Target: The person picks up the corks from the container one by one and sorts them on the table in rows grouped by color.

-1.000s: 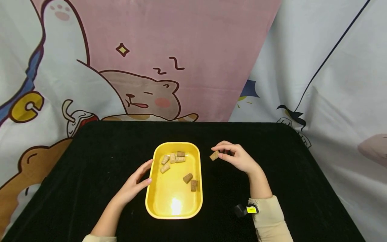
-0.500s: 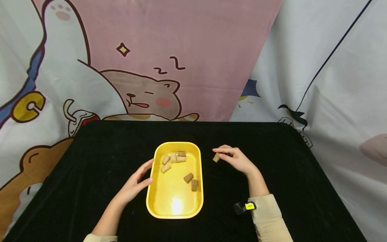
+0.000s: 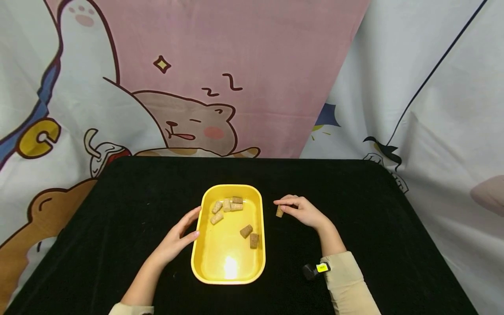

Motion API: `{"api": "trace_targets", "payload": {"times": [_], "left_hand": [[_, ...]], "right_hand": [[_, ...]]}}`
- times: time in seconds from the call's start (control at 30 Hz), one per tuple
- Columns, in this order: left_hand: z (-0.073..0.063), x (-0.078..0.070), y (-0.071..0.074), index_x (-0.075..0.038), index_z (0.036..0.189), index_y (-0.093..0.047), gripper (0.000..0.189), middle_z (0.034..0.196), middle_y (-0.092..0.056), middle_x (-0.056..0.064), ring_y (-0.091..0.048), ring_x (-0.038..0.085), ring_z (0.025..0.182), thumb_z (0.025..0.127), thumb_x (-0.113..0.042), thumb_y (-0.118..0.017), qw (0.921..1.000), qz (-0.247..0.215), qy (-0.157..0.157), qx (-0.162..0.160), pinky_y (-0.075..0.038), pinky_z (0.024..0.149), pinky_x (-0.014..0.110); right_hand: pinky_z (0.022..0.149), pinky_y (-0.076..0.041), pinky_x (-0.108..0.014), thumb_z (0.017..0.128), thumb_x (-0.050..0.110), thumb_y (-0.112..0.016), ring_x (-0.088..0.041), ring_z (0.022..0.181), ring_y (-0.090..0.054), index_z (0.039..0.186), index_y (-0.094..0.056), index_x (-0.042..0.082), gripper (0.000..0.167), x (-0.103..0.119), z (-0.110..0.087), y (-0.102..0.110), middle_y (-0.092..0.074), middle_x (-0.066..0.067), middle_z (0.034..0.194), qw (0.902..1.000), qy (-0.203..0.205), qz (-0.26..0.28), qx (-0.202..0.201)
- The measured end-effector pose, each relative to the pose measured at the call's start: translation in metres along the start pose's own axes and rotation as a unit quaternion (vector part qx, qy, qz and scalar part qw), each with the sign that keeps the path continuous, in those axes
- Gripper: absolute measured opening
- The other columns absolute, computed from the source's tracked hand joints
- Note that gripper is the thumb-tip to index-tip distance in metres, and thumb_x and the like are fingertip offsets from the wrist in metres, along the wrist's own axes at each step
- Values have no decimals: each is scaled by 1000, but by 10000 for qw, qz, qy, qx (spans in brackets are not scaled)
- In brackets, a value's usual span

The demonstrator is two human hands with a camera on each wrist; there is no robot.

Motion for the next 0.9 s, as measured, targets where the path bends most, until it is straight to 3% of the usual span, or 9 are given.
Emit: {"api": "trace_targets", "payload": {"times": [0.23, 0.43, 0.67, 0.9], "left_hand": [[0, 2, 0, -21, 149, -33, 57, 150, -37, 11, -30, 35, 137, 97, -15, -55, 10000, 23, -51, 3, -20, 103, 68], [0, 2, 1, -20, 149, -32, 57, 150, -36, 12, -30, 35, 137, 97, -15, -55, 10000, 1, -1, 9, -20, 102, 68], [0, 1, 1, -21, 149, -32, 57, 150, -36, 12, -30, 36, 136, 97, -16, -55, 10000, 20, 12, 3, -20, 102, 69], [0, 2, 0, -20, 149, -32, 57, 150, -36, 12, -30, 35, 136, 97, -16, -55, 10000, 24, 14, -5, -20, 103, 68]], "right_hand": [[84, -43, -40, 97, 26, -58, -19, 102, -51, 117, -70, 15, 26, -42, 10, -6, -61, 0, 112, 9984, 41, -556, -85], [82, -43, -40, 94, 27, -63, -18, 98, -52, 115, -70, 13, 26, -41, 12, -9, -64, 1, 108, 9964, 40, -814, -247], [87, -44, -44, 92, 23, -66, -19, 100, -53, 107, -72, 14, 19, -36, 14, -12, -64, 2, 104, 9961, -321, -706, -431], [84, -46, -41, 93, 26, -63, -18, 96, -54, 113, -70, 13, 24, -34, 12, -10, -62, 0, 108, 9953, -237, -823, -455]]}}
Point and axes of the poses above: each hand's wrist, its own z-axis towards the middle knuckle, its own y-axis out of the back of the hand, x = y × z, the point moved 2 cm from there along z, towards the middle knuckle
